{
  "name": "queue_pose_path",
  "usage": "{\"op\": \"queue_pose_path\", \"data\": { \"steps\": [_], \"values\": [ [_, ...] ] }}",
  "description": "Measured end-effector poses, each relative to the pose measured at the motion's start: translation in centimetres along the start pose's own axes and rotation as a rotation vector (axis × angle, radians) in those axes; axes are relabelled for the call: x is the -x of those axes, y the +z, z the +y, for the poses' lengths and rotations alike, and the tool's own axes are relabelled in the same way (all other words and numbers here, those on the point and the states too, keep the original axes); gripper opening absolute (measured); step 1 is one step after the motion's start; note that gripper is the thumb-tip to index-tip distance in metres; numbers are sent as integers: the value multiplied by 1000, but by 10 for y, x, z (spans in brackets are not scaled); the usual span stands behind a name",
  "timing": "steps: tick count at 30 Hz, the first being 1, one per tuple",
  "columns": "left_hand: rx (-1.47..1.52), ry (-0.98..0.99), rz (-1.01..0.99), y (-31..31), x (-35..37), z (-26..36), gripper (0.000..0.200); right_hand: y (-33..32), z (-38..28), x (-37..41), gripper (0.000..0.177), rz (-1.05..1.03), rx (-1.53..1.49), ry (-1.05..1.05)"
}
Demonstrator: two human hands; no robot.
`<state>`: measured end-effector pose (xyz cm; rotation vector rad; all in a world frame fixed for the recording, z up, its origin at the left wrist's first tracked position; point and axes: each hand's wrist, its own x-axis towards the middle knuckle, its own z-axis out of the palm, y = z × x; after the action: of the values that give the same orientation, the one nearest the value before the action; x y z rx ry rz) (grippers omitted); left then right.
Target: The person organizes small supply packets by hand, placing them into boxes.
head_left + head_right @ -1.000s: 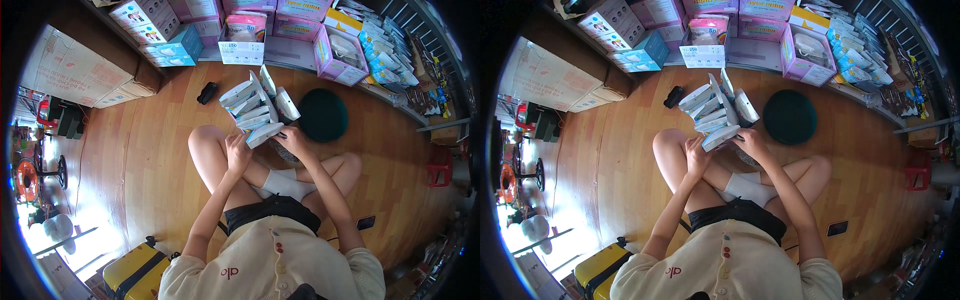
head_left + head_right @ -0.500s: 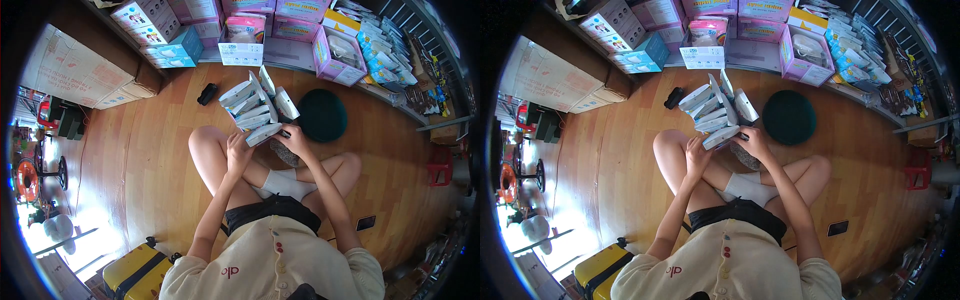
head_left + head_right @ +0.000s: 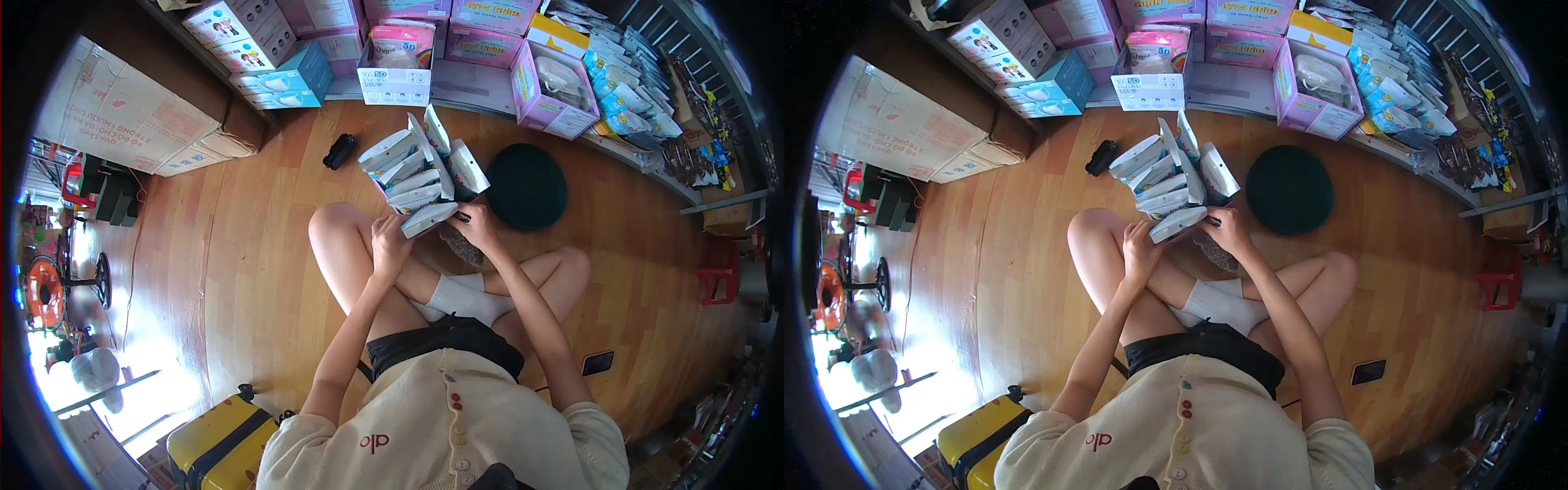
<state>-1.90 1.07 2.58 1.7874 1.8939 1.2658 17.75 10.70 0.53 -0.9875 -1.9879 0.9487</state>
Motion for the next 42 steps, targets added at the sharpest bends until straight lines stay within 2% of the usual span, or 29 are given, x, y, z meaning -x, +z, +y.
{"op": "queue_pose_path", "data": {
  "steps": [3, 5, 6, 8, 10, 12, 14, 15, 17, 19, 20, 21, 23, 26, 27, 28, 30, 31, 32, 34, 36, 38, 39, 40, 41, 42],
  "values": [
    [6, 23, -21, -8, -4, 5, 40, -16, -18, 0, 19, -73, 26, 50],
    [233, -43, -32, -17, -6, 6, 41, -29, -31, -1, 19, -138, -44, 107],
    [232, -34, -33, -25, -11, 16, 41, -33, -30, 0, 19, -129, -43, 103],
    [61, 151, 54, -42, -20, 40, 43, -44, -22, 9, 19, 25, -101, 113],
    [11, 211, -8, -42, -26, 40, 38, -52, -7, 16, 22, 74, -36, 118],
    [-37, 278, -73, -39, -29, 34, 33, -51, 10, 23, 28, -14, 113, 380],
    [35, 211, -163, -27, -33, 20, 20, -33, 16, 30, 45, 1, -89, 433],
    [38, 227, -170, -25, -35, 21, 20, -26, 10, 29, 48, -27, -168, 515],
    [143, -159, -192, -24, -35, 25, 11, -13, 1, 26, 51, -48, -253, 593],
    [154, -151, -142, -31, -35, 26, 12, 8, 9, 22, 48, -16, -507, 732],
    [169, -151, -89, -35, -37, 25, 13, 14, 15, 22, 48, -13, -513, 724],
    [163, -146, -88, -41, -42, 29, 13, 20, 19, 21, 45, 25, -393, 689],
    [69, 56, 165, -54, -57, 35, 22, 23, 28, 19, 38, 57, -235, 672],
    [-4, 76, 188, -54, -69, 7, 32, 5, 28, 18, 36, 80, -194, 557],
    [-24, 92, 145, -56, -70, 5, 35, -7, 37, 18, 33, -32, -116, 636],
    [-22, 100, 145, -55, -71, 2, 35, -19, 51, 19, 33, -24, -116, 633],
    [151, 5, -39, -46, -65, -6, 37, -36, 77, 27, 30, -224, 79, 584],
    [302, -71, -120, -37, -60, -10, 41, -50, 64, 30, 29, -235, 136, 571],
    [309, -72, -132, -30, -51, -16, 41, -61, 51, 32, 29, -229, 138, 584],
    [341, -256, -433, -25, -40, -3, 45, -77, 40, 38, 26, -161, 146, 516],
    [329, -269, -397, -20, -35, 9, 44, -99, 22, 46, 30, -107, 86, 483],
    [300, -139, -122, -18, -27, 12, 45, -122, -13, 58, 29, 17, 155, 478],
    [71, 31, 123, -23, -27, 28, 47, -129, -22, 63, 29, 21, 155, 484],
    [73, 33, 115, -31, -23, 48, 47, -136, -29, 71, 30, 221, 62, 510],
    [26, 148, 111, -39, -15, 68, 51, -139, -31, 79, 32, 420, -30, 535],
    [-18, 261, 108, -41, -4, 82, 55, -140, -32, 86, 32, 424, -26, 547]
  ]
}}
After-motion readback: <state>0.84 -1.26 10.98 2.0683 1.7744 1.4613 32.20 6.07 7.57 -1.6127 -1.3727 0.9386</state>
